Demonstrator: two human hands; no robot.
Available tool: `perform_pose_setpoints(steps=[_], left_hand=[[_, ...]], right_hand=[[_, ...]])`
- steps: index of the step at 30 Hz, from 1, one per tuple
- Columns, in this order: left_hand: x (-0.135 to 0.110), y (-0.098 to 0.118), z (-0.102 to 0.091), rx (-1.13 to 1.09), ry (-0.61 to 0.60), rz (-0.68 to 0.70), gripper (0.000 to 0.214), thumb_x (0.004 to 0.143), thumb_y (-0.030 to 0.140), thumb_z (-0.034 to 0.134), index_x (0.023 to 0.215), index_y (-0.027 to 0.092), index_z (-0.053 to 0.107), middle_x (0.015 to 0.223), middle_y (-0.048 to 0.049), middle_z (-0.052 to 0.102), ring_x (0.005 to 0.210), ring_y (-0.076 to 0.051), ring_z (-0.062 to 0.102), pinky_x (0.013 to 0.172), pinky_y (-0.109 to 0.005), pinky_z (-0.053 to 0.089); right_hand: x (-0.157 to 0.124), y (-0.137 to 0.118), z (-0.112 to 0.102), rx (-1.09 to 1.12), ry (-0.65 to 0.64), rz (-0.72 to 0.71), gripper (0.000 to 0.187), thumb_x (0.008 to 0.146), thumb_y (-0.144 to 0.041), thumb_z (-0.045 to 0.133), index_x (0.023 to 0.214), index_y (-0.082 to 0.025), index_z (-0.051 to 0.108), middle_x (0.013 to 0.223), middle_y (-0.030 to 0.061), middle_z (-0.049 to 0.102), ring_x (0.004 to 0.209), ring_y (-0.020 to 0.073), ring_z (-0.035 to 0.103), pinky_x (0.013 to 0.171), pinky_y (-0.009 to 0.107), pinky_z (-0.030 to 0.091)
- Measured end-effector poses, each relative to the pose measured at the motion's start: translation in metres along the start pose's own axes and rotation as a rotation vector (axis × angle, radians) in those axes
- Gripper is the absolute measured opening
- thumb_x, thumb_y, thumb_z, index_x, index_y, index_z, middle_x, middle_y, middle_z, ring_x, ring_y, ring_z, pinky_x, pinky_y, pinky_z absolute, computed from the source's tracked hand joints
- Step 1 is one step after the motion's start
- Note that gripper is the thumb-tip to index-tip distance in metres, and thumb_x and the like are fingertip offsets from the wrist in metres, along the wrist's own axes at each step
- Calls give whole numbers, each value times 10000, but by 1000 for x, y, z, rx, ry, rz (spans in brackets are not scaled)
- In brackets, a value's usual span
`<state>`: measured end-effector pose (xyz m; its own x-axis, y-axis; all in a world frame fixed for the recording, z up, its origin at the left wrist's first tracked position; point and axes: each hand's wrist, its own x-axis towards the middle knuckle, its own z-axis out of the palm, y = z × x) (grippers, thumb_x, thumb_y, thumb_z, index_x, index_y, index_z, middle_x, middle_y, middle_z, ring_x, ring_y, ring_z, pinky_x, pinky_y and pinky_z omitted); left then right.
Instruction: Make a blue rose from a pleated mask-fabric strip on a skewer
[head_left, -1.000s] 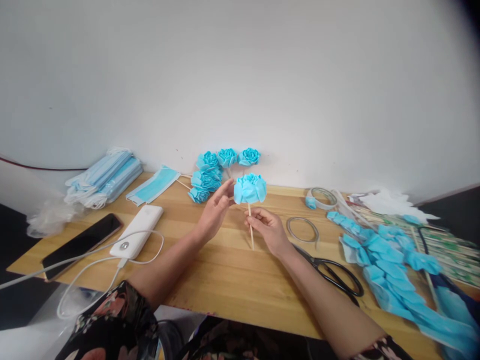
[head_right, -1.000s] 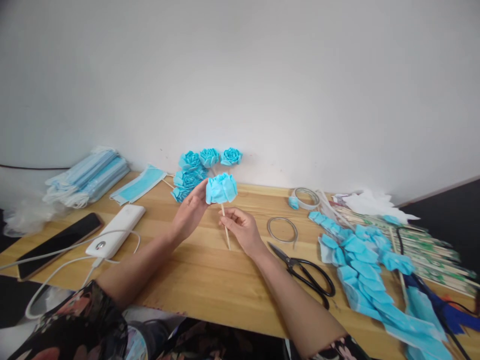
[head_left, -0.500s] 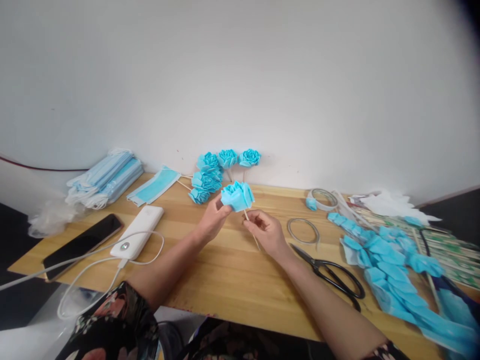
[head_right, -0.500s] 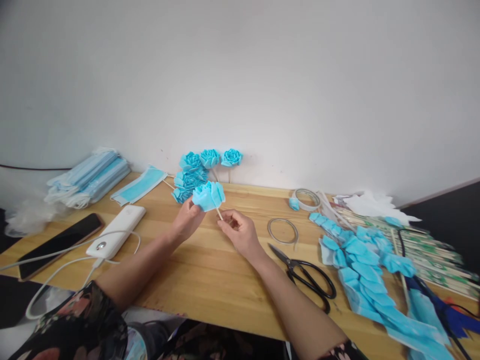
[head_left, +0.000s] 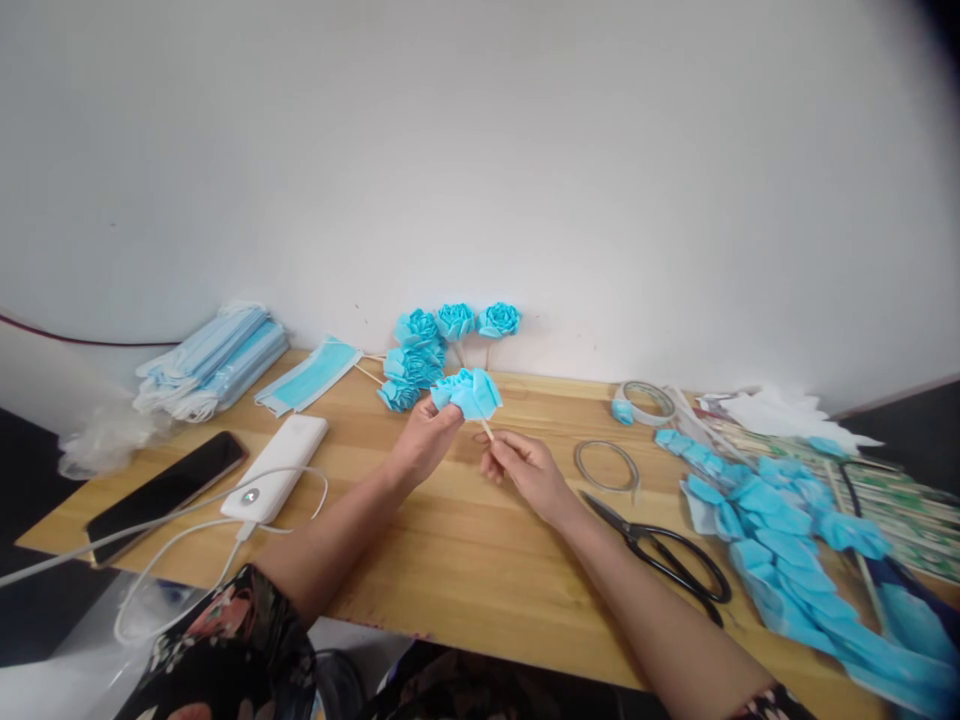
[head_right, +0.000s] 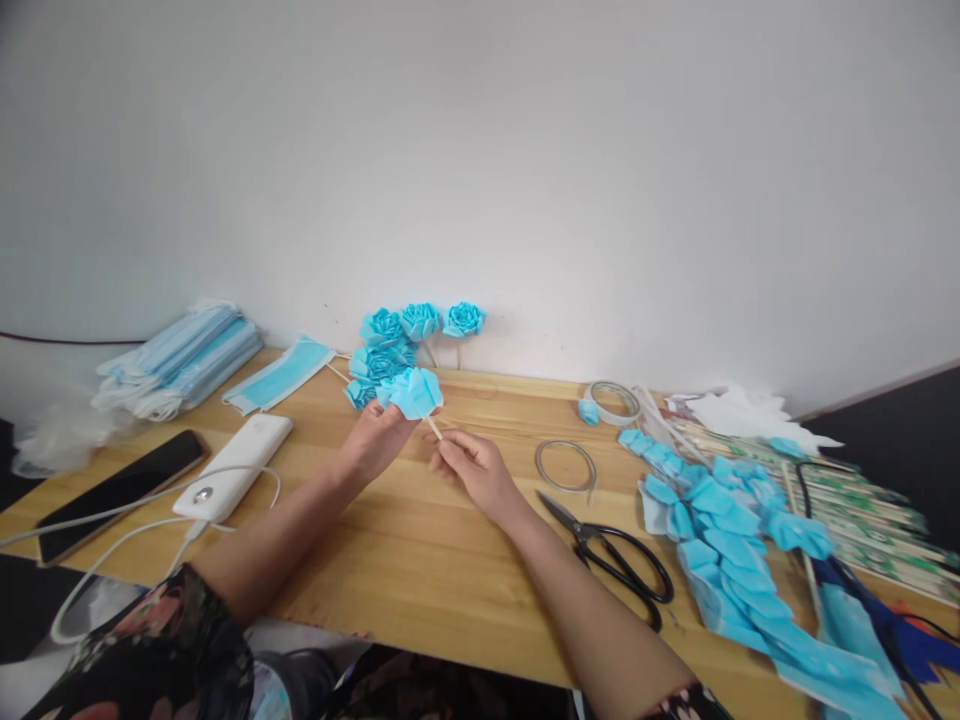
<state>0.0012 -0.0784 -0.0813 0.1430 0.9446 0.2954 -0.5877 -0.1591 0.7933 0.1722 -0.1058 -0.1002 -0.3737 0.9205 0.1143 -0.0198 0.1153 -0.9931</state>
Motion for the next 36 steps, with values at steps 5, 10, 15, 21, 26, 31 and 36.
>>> perform_pose_setpoints(steps=[5,10,15,21,26,31,36], left_hand=[[-2,6,7,-15,-76,-55,492,716,590,776,964,171,710,1122,-119,712,1134,-297,639,1012,-445,454],[-1,-2,2,39,-126,-41,696,718,613,765,1274,220,619,1363,-159,598,1280,-325,549,1055,-470,431],[0,3,-1,113,-59,54,1094,615,691,788,1528,347,294,1571,-113,378,1415,-313,412,1148,-467,356],[-2,20,-3,390,-162,222,1276,594,613,847,1578,321,89,1563,-170,359,1405,-348,415,1116,-488,398],[-2,24,-3,512,-206,274,1272,627,614,828,1580,318,39,1512,-184,416,1322,-361,503,1062,-516,447],[-6,20,-3,541,-191,235,1337,621,602,838,1583,288,-37,1382,-171,539,1245,-358,570,1045,-520,464],[-17,21,4,608,-145,243,1229,645,458,872,1588,299,99,1293,-136,600,1172,-356,614,1024,-517,485]], right_hand=[[0,-3,1,79,-18,30,475,875,-601,575,962,-152,705,546,-47,511,454,67,386,485,226,334],[0,-4,-1,39,99,-19,430,860,-563,614,949,-155,716,604,-22,562,491,73,423,499,227,339],[2,-2,-3,-22,193,-49,369,853,-503,623,956,-166,730,642,-7,601,507,81,440,497,226,355],[3,1,-4,-111,208,-102,323,851,-454,618,930,-171,752,662,10,642,569,107,519,573,238,438],[4,7,-7,-193,179,-150,304,882,-446,594,926,-193,756,707,17,684,646,135,586,665,252,478],[5,6,-7,-244,127,-175,298,907,-445,576,856,-203,742,763,17,712,727,154,635,726,254,490],[3,5,-5,-280,74,-243,338,923,-497,540,938,-236,754,929,36,760,914,224,690,855,326,520]])
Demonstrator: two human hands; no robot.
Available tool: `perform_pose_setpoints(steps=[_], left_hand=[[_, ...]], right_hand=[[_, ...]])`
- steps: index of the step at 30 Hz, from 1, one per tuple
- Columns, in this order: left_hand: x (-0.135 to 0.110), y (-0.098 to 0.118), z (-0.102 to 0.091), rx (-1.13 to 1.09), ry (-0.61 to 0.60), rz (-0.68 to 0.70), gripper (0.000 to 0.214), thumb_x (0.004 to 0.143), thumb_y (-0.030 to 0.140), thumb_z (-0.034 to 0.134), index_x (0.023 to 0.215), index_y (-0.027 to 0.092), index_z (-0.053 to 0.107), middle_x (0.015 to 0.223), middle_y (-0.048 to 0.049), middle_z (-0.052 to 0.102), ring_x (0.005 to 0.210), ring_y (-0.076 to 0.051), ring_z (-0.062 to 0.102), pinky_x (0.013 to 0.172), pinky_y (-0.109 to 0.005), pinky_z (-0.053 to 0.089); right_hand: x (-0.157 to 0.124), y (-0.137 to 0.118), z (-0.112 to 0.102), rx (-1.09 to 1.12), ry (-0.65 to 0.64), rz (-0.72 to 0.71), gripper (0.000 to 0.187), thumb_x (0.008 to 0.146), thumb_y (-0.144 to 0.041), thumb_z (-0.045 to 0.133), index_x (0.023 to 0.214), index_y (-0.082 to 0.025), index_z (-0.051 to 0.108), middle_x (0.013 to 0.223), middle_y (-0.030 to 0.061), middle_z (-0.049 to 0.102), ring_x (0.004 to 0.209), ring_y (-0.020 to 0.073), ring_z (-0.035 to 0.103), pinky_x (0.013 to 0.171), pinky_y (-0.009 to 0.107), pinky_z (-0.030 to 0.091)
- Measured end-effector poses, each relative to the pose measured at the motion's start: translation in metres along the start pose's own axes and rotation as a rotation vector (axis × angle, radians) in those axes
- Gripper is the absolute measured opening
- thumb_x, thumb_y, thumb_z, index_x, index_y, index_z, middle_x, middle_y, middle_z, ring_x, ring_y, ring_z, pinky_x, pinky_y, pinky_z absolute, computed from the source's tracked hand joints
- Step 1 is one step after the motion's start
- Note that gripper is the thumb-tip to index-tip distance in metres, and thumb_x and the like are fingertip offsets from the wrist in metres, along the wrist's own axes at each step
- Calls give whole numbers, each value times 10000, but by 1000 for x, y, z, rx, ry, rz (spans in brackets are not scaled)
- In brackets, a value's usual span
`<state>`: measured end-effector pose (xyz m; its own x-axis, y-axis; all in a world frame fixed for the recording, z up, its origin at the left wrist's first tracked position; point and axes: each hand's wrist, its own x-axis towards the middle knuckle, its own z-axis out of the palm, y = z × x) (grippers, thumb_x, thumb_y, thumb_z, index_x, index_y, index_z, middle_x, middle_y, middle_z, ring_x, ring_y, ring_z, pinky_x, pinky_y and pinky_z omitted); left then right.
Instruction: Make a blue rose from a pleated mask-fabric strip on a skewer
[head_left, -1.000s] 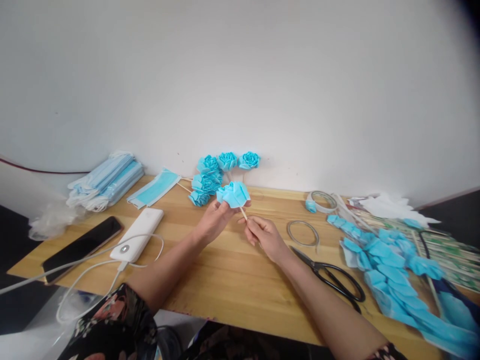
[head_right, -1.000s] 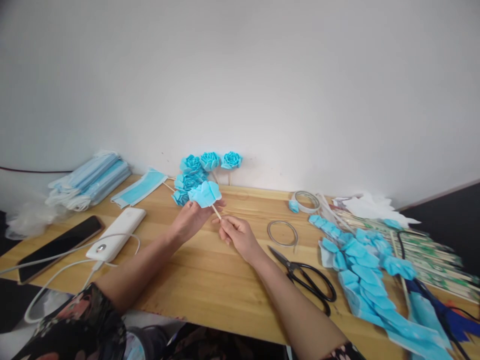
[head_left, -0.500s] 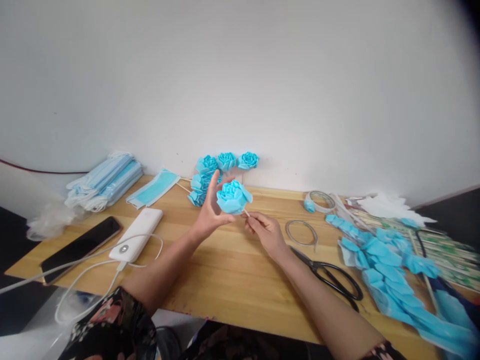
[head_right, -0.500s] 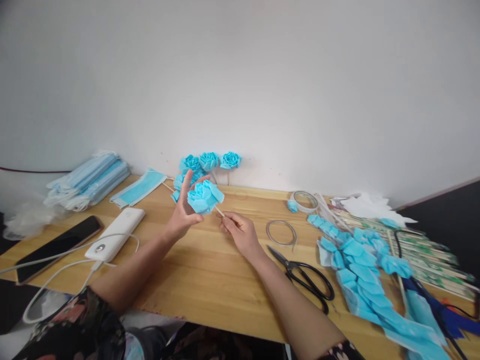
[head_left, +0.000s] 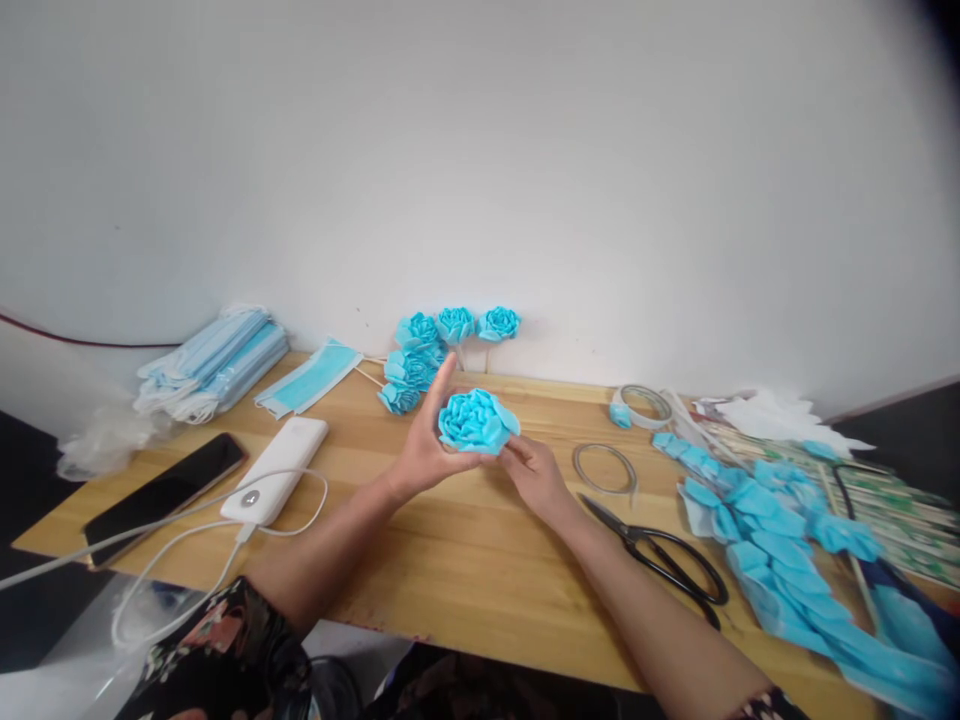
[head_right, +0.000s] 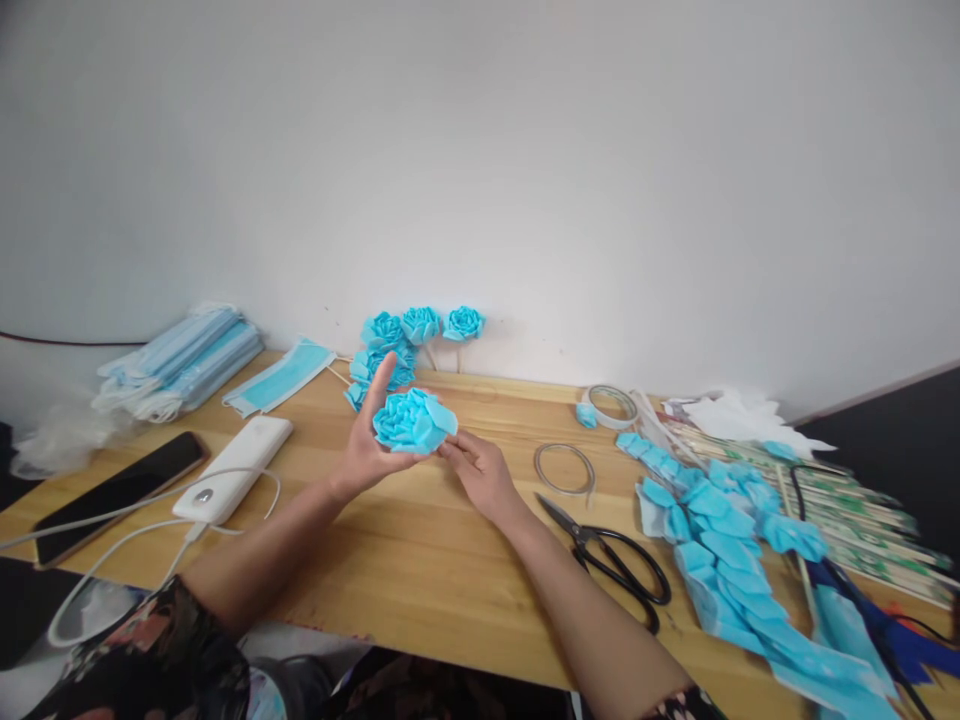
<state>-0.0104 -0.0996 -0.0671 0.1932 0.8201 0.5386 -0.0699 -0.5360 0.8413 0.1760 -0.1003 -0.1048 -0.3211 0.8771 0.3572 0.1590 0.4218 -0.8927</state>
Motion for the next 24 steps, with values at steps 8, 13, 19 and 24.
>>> perform_pose_setpoints(steps=[8,13,19,24], left_hand=[[-8,13,11,-36,-40,57,1071,634,309,897,1537,275,322,1160,-127,697,1163,-370,622,1066,-523,443],[-7,6,15,-27,-104,67,1152,693,299,863,1584,296,133,1323,-146,624,1264,-333,568,1105,-487,420],[-1,-25,8,-15,-122,-125,868,615,310,897,1403,251,538,1335,-119,631,1297,-349,536,1144,-505,361],[2,-31,8,28,-137,-28,159,712,374,817,704,225,762,911,-83,735,1062,-329,635,1071,-512,396]], right_hand=[[-7,12,5,-200,89,-112,425,920,-565,488,1055,-237,723,1113,110,735,1046,281,667,961,433,510],[-6,18,4,-251,141,-135,372,899,-536,527,1005,-232,714,1101,116,720,1048,278,652,948,426,517],[-1,6,0,-261,139,-193,333,944,-404,429,922,-256,726,1078,94,735,1105,270,643,1001,446,496],[-1,8,1,-253,122,-118,291,906,-394,481,837,-254,728,1011,94,752,1031,279,662,953,454,520]])
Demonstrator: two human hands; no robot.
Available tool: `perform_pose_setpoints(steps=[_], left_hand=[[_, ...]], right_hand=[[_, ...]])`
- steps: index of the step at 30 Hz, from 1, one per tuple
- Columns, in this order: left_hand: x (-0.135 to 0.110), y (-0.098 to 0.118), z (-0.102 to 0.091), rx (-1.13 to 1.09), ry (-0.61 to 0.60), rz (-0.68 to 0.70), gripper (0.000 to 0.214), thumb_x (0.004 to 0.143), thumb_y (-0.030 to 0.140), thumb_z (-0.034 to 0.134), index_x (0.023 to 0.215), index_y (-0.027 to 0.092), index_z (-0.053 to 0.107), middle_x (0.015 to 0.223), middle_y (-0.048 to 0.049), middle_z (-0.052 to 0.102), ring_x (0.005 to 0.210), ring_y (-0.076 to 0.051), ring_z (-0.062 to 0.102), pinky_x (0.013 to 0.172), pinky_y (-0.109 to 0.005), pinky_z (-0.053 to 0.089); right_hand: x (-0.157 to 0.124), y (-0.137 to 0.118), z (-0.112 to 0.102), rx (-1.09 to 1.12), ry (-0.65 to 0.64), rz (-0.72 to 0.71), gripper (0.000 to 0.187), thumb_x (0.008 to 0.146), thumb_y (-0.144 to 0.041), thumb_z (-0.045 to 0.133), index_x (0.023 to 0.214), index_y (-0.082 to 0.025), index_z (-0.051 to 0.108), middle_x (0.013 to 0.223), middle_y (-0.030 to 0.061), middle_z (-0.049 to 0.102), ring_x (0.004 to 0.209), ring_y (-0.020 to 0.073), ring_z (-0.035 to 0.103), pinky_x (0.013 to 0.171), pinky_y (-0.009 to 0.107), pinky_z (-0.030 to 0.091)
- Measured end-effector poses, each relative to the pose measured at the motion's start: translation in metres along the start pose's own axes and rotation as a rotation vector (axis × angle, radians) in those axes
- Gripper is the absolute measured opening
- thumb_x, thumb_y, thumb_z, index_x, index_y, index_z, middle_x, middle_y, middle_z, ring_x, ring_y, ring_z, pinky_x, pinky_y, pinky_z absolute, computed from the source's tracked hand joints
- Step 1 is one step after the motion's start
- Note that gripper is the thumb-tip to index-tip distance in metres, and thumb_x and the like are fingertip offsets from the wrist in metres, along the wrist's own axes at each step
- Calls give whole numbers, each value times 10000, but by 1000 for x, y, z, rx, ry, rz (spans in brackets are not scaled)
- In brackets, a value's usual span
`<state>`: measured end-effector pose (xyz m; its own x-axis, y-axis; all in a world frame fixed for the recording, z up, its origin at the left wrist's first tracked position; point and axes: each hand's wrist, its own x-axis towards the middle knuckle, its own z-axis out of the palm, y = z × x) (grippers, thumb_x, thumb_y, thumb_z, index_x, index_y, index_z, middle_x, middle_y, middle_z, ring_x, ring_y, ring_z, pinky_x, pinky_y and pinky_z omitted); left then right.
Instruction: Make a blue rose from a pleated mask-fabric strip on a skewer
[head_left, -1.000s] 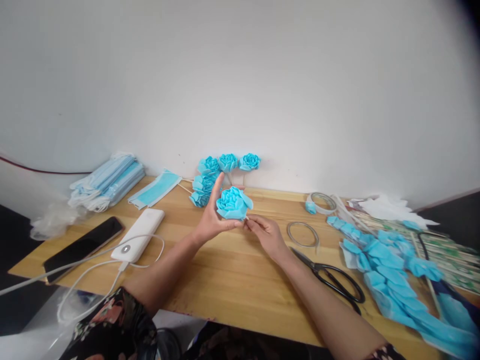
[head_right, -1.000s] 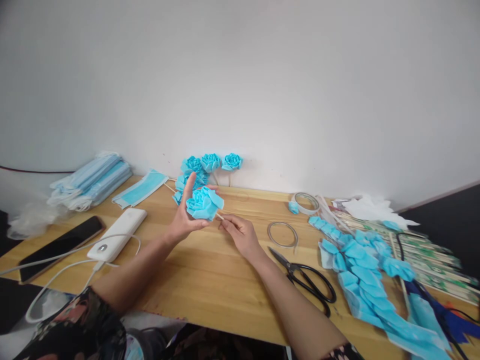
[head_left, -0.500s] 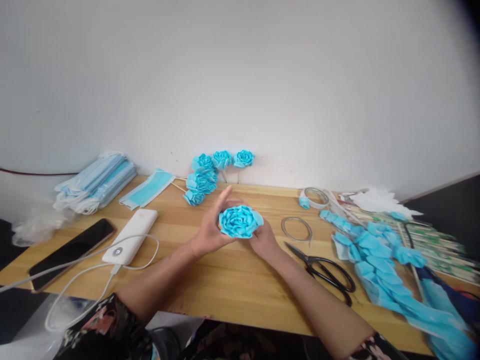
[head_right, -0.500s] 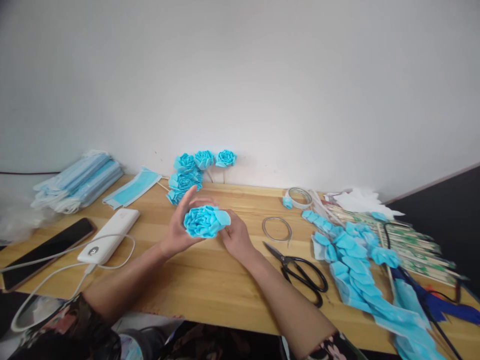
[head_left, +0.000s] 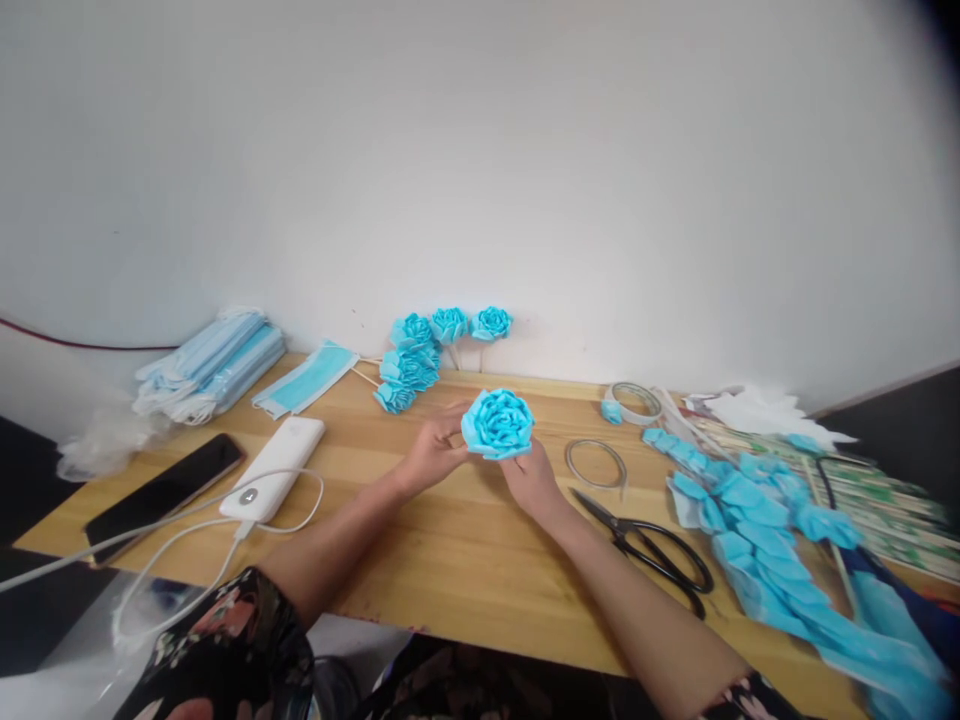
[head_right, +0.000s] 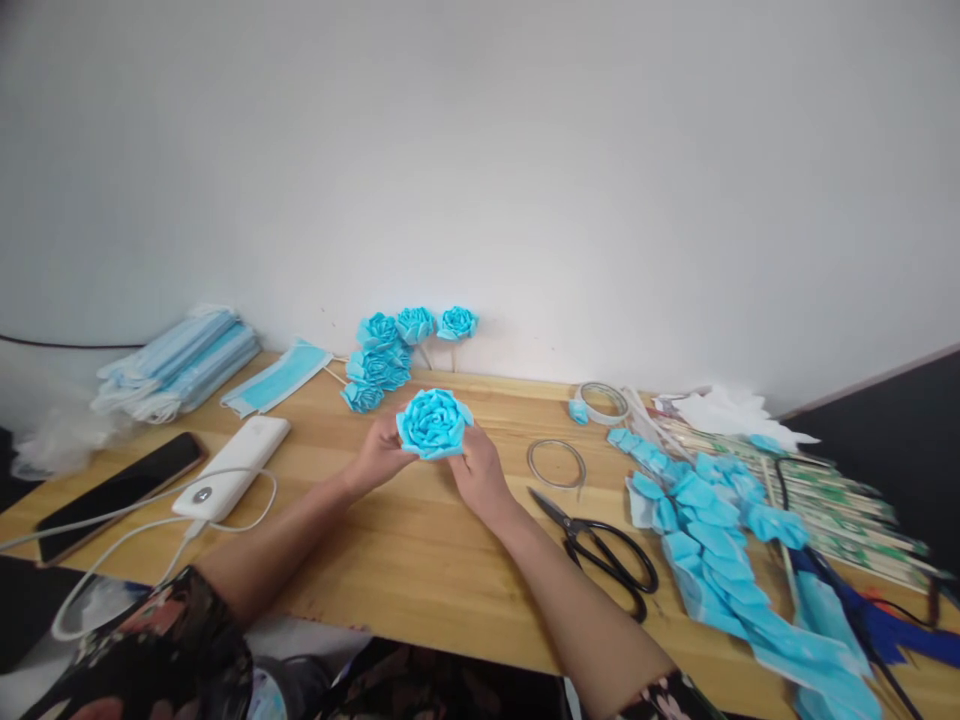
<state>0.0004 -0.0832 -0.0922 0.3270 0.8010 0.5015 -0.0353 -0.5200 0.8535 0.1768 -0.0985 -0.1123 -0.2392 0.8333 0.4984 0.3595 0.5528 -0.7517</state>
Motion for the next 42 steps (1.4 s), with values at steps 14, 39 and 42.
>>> perform_pose_setpoints(steps=[14,39,42], left_hand=[[34,65,-152,961,272,-26,172,810,283,557,732,175,665,858,-76,701,868,-242,618,860,-345,455],[55,12,-194,1295,72,-436,346,864,226,418,894,106,742,977,-136,761,935,-247,672,794,-285,443],[52,12,-194,1314,18,-444,309,867,267,464,877,126,738,918,-121,763,892,-243,675,755,-271,431]], right_hand=[[3,-3,-3,26,-14,41,342,972,-398,464,1092,-223,732,1134,92,742,1078,227,668,981,402,499],[1,12,2,11,-161,163,388,946,-454,457,1087,-215,728,927,67,766,850,216,704,822,363,541],[0,12,3,3,-170,161,378,947,-446,461,1093,-222,728,915,63,768,841,215,705,820,358,538]])
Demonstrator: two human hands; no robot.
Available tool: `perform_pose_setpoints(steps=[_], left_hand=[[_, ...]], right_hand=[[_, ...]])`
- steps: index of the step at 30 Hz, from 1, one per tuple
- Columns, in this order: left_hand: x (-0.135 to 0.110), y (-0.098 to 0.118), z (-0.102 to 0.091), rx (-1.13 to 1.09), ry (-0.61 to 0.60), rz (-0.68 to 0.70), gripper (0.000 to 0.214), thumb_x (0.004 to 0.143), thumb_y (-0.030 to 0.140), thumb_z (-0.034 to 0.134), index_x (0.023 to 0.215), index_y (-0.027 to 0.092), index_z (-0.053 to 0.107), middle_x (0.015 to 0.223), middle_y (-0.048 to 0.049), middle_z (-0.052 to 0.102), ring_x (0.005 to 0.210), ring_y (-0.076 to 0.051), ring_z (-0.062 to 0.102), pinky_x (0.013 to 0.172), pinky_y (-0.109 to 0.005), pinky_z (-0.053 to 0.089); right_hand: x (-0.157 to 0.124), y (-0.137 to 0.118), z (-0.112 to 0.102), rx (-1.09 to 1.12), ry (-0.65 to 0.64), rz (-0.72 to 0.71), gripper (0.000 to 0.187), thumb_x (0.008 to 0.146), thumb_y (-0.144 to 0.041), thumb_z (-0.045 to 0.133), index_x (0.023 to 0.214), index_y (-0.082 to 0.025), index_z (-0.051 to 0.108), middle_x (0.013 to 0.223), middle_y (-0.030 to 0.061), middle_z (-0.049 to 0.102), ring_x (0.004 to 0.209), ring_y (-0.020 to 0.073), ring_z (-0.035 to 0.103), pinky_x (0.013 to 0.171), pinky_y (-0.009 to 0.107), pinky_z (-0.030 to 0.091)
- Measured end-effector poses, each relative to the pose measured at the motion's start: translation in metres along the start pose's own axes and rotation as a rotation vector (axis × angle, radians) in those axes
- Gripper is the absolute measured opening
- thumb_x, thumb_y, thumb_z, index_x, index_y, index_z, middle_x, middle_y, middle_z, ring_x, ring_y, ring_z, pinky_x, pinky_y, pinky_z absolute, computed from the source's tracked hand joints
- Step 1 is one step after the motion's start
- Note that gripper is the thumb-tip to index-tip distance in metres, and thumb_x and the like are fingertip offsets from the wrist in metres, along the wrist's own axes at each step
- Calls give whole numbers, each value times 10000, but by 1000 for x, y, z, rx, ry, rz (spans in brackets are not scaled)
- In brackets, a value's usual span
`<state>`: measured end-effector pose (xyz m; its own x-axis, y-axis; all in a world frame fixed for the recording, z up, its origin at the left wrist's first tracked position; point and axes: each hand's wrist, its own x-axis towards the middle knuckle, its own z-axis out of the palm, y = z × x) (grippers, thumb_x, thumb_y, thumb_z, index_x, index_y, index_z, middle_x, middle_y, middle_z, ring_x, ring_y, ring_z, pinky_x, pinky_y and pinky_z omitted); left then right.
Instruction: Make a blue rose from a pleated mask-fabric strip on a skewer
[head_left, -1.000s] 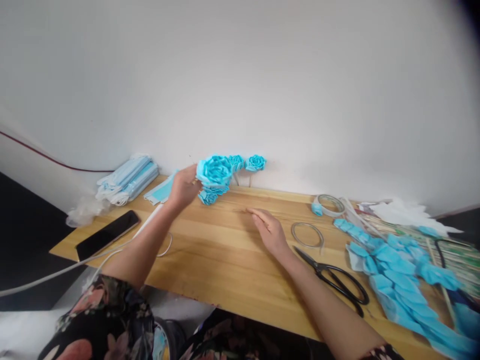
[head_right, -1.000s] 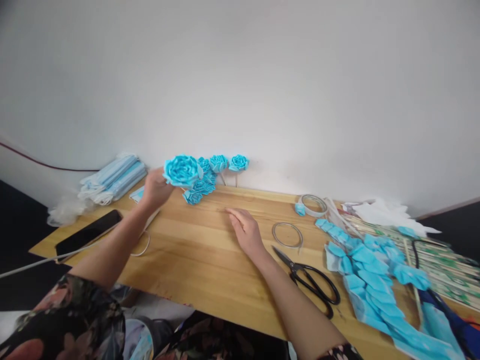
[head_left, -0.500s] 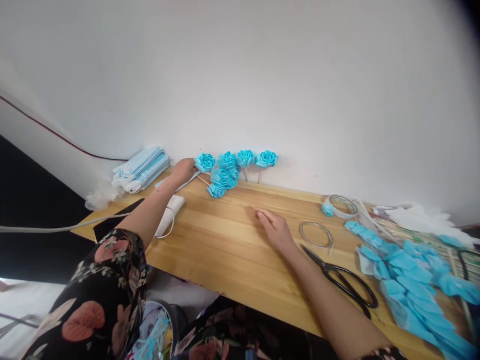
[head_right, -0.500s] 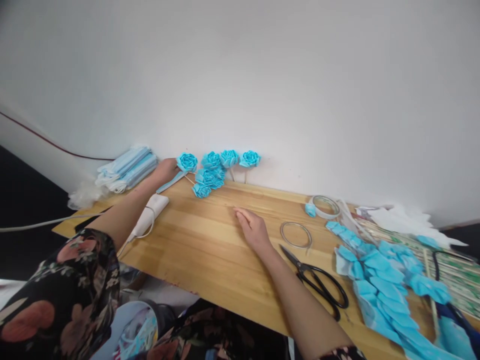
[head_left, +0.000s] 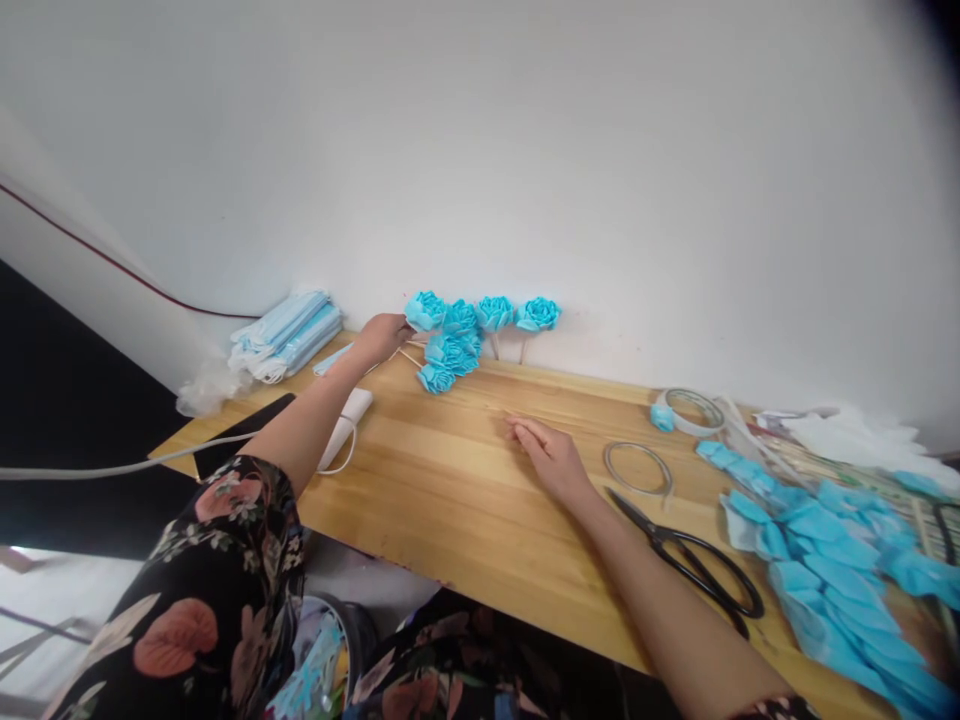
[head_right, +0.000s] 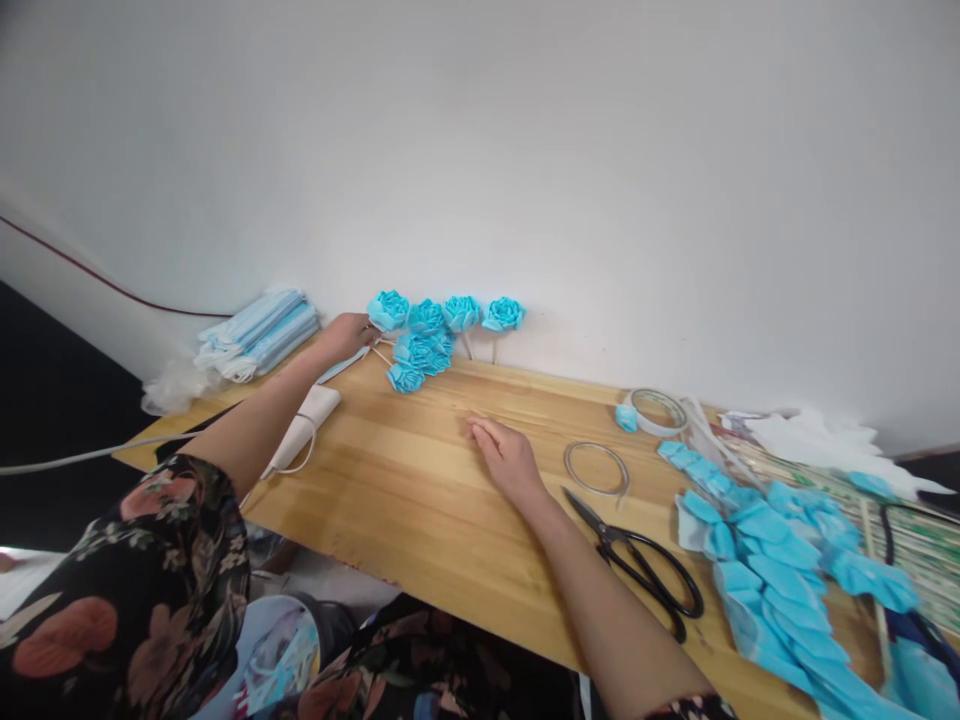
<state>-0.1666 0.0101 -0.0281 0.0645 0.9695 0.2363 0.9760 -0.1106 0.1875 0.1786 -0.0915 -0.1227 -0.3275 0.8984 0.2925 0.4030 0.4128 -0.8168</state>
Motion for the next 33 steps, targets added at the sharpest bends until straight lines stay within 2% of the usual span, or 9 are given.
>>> perform_pose_setpoints(steps=[8,13,18,24,33], left_hand=[[-4,-11,13,120,-37,-22,305,900,266,458,1017,131,705,1113,-183,723,1026,-289,666,803,-299,449],[-3,-9,17,136,-77,1,322,911,272,441,1037,155,713,1125,-161,729,1048,-286,670,820,-297,462],[-4,-3,19,104,-65,-10,333,901,284,447,1035,147,719,1107,-161,737,1018,-282,680,786,-289,465],[-5,7,10,7,-30,13,415,937,321,368,1123,166,706,963,-78,766,907,-206,684,742,-248,455],[-8,9,12,7,-34,-6,409,931,355,404,1117,173,719,888,-75,763,844,-214,670,676,-259,406]], right_hand=[[1,0,0,-24,-14,11,394,948,-434,439,1105,-204,718,920,66,774,852,213,713,854,353,526],[1,1,1,-32,-26,13,395,948,-429,433,1105,-203,717,907,65,773,842,215,715,854,352,527],[0,2,1,-25,-33,19,389,951,-426,433,1112,-206,710,900,63,773,836,213,720,833,347,532],[0,3,1,-13,-40,4,381,955,-420,432,1110,-209,709,879,58,772,814,202,720,811,333,537],[0,5,2,-17,-37,10,383,950,-414,430,1107,-206,711,868,58,768,800,201,720,815,339,538]])
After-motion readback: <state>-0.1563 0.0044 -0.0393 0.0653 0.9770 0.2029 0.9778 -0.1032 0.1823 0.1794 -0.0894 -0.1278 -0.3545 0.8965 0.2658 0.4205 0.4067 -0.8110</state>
